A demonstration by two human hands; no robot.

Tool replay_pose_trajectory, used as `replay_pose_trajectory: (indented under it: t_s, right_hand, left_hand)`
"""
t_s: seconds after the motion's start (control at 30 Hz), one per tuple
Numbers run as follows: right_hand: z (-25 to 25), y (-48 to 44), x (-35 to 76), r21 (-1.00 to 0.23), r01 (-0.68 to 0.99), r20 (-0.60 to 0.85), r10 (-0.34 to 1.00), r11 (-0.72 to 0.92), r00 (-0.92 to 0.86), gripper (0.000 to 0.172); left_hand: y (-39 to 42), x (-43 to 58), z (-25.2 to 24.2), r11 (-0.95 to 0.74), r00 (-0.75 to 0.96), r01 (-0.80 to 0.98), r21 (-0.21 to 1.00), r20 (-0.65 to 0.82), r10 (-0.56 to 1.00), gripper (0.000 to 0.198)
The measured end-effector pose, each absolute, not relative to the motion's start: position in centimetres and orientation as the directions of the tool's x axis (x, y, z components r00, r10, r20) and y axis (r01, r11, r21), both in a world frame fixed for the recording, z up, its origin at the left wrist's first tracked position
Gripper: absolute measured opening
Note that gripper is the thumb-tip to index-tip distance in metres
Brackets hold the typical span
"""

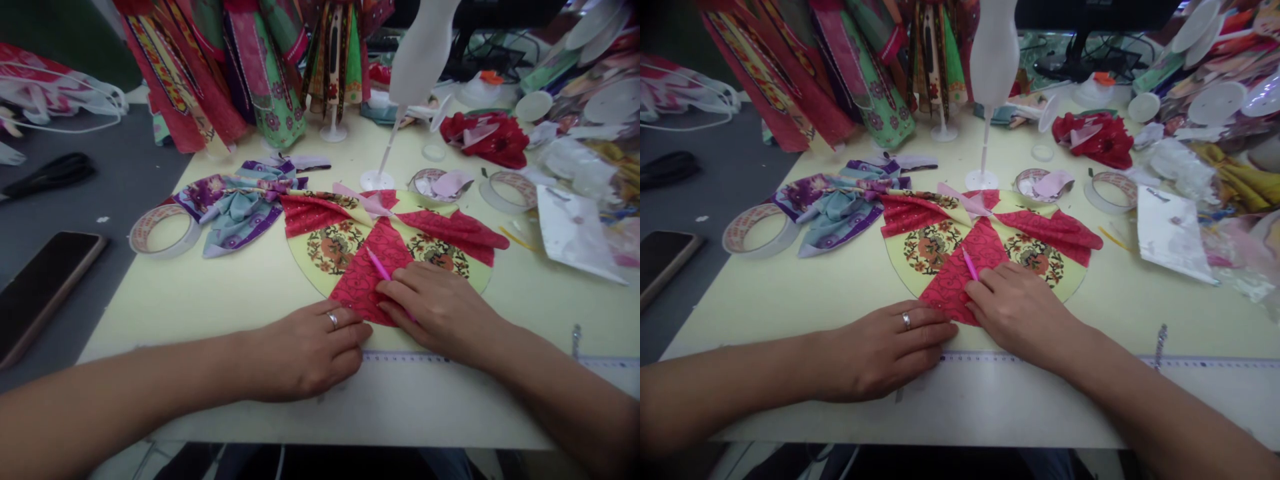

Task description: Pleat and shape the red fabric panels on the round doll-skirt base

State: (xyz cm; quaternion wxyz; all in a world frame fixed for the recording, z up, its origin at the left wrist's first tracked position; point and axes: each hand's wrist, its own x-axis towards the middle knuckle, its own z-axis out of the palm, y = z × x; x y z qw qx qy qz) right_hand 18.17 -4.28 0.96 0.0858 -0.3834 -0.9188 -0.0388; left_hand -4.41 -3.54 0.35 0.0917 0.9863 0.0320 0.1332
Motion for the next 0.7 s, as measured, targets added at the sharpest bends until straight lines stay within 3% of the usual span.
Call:
replay_pose_trajectory:
  t_s: [0.7]
  right_hand:
    - [0.91, -4.29, 18.04, 0.004, 0.710, 0.187, 0.697, 0.704, -0.693, 0.021]
  left_hand:
    - [-3.51, -4.31, 0.32, -0.980, 0.959, 0.035, 0.194, 0.270, 0.088, 0.021]
